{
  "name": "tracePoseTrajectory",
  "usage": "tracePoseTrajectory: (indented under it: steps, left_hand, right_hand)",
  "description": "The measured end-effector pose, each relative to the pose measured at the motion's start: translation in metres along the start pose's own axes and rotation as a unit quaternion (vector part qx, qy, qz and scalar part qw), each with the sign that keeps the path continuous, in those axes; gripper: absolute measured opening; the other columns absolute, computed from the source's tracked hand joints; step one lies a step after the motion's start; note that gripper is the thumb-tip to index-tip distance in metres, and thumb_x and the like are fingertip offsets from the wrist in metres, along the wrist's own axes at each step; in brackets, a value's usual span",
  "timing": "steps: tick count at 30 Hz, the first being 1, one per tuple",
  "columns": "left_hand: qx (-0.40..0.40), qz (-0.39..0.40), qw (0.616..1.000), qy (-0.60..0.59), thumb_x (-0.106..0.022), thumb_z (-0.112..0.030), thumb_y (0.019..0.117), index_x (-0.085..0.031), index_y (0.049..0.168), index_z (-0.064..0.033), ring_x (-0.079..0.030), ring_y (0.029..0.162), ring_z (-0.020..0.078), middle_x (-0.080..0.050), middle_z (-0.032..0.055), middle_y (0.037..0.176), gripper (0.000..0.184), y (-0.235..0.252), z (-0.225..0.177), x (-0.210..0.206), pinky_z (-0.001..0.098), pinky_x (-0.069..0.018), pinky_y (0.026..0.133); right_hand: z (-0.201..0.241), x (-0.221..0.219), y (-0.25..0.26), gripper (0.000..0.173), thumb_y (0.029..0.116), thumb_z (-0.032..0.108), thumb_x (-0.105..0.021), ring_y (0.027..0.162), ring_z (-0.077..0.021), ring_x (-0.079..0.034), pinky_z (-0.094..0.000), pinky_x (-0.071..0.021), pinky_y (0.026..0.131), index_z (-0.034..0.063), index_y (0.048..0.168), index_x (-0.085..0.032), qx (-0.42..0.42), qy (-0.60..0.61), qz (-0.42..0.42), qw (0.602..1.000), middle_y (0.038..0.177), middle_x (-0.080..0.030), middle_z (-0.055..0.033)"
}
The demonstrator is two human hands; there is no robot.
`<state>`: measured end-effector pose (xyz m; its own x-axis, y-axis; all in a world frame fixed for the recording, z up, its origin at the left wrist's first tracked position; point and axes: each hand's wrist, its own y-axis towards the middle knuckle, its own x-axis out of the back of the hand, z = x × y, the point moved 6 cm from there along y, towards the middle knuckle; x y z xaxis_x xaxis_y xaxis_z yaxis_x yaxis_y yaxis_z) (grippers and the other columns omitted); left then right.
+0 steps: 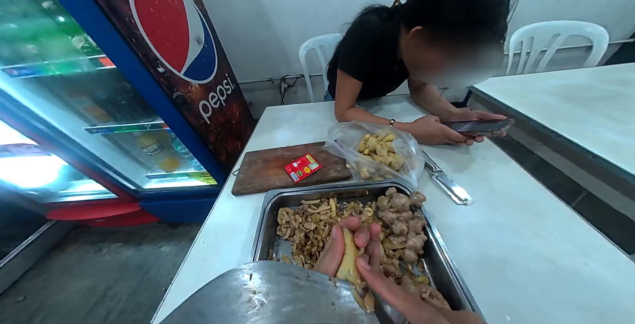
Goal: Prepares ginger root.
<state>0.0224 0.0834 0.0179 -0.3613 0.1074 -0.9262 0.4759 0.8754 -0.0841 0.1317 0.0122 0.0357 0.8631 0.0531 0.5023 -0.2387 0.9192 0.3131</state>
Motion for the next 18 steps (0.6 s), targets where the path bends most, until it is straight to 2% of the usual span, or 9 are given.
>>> tracePoseTrajectory:
  steps: [3, 7, 10, 11, 13, 16, 18]
  left_hand:
    - [-0.025, -0.01, 0.999, -0.019, -0.03, -0.023, 0.1113, -0.06, 0.11, -0.0077, -0.067, 0.113, 0.0197, -0.07, 0.0058, 0.102, 0.034, 0.0, 0.0, 0.001, 0.0371, -0.0487, 0.107]
    - [-0.09, 0.013, 0.995, -0.034, -0.034, -0.02, 0.1108, -0.061, 0.116, 0.0017, -0.068, 0.115, 0.0254, -0.071, 0.0168, 0.113, 0.035, -0.005, -0.001, -0.001, 0.0388, -0.0536, 0.103]
    - [-0.117, 0.003, 0.992, -0.054, -0.035, -0.017, 0.1102, -0.062, 0.119, 0.0032, -0.067, 0.119, 0.0292, -0.071, 0.0189, 0.116, 0.034, -0.007, -0.001, 0.002, 0.0416, -0.0524, 0.106]
    - [-0.126, -0.002, 0.99, -0.058, -0.035, -0.016, 0.11, -0.062, 0.119, 0.0031, -0.067, 0.119, 0.0294, -0.071, 0.0186, 0.115, 0.034, -0.008, 0.0, 0.003, 0.0413, -0.0524, 0.106]
    - [-0.142, -0.005, 0.989, -0.029, -0.032, -0.015, 0.1098, -0.06, 0.121, 0.0012, -0.066, 0.12, 0.028, -0.07, 0.0178, 0.117, 0.034, -0.01, 0.0, 0.003, 0.0392, -0.0523, 0.106]
    - [-0.118, -0.009, 0.992, 0.033, -0.01, -0.02, 0.1089, -0.058, 0.121, -0.0051, -0.064, 0.123, 0.0227, -0.07, 0.0141, 0.123, 0.051, -0.014, 0.006, -0.003, 0.0358, -0.0508, 0.105]
    - [-0.109, 0.008, 0.993, 0.034, -0.01, -0.019, 0.1089, -0.057, 0.124, -0.0035, -0.061, 0.127, 0.0252, -0.069, 0.0151, 0.126, 0.051, -0.01, 0.005, -0.004, 0.0387, -0.0477, 0.11]
  right_hand:
    - [0.0, -0.005, 0.001, 0.062, 0.1011, 0.04, -0.063, 0.099, -0.0229, -0.073, -0.0442, -0.0585, 0.083, 0.0081, 0.152, -0.05, -0.006, 0.006, -0.014, 1.0, 0.133, -0.067, -0.016]
    - [0.001, -0.015, 0.003, 0.058, 0.1024, 0.035, -0.062, 0.12, -0.023, -0.067, -0.0441, -0.0556, 0.098, 0.0051, 0.151, -0.05, -0.008, 0.047, -0.046, 0.998, 0.143, -0.061, -0.0155]
    - [-0.002, -0.026, 0.013, 0.06, 0.1027, 0.028, -0.061, 0.138, -0.026, -0.053, -0.0409, -0.046, 0.112, -0.005, 0.15, -0.046, 0.026, 0.123, -0.071, 0.99, 0.152, -0.049, -0.0232]
    - [-0.003, -0.028, 0.015, 0.061, 0.1025, 0.029, -0.061, 0.141, -0.0261, -0.05, -0.0402, -0.0445, 0.114, -0.0064, 0.149, -0.046, 0.03, 0.137, -0.08, 0.987, 0.153, -0.046, -0.0244]
    - [-0.002, -0.027, 0.016, 0.061, 0.1019, 0.03, -0.062, 0.14, -0.0255, -0.051, -0.0402, -0.046, 0.112, -0.007, 0.148, -0.047, 0.028, 0.159, -0.093, 0.982, 0.154, -0.045, -0.0247]
    - [-0.005, -0.018, 0.01, 0.058, 0.1025, 0.03, -0.062, 0.127, -0.0185, -0.061, -0.0375, -0.0539, 0.102, -0.004, 0.147, -0.049, 0.009, 0.184, -0.11, 0.977, 0.15, -0.052, -0.0198]
    - [-0.002, -0.011, 0.007, 0.058, 0.1038, 0.032, -0.06, 0.121, -0.013, -0.063, -0.034, -0.0541, 0.099, -0.0038, 0.148, -0.047, -0.006, 0.179, -0.077, 0.981, 0.147, -0.054, -0.0182]
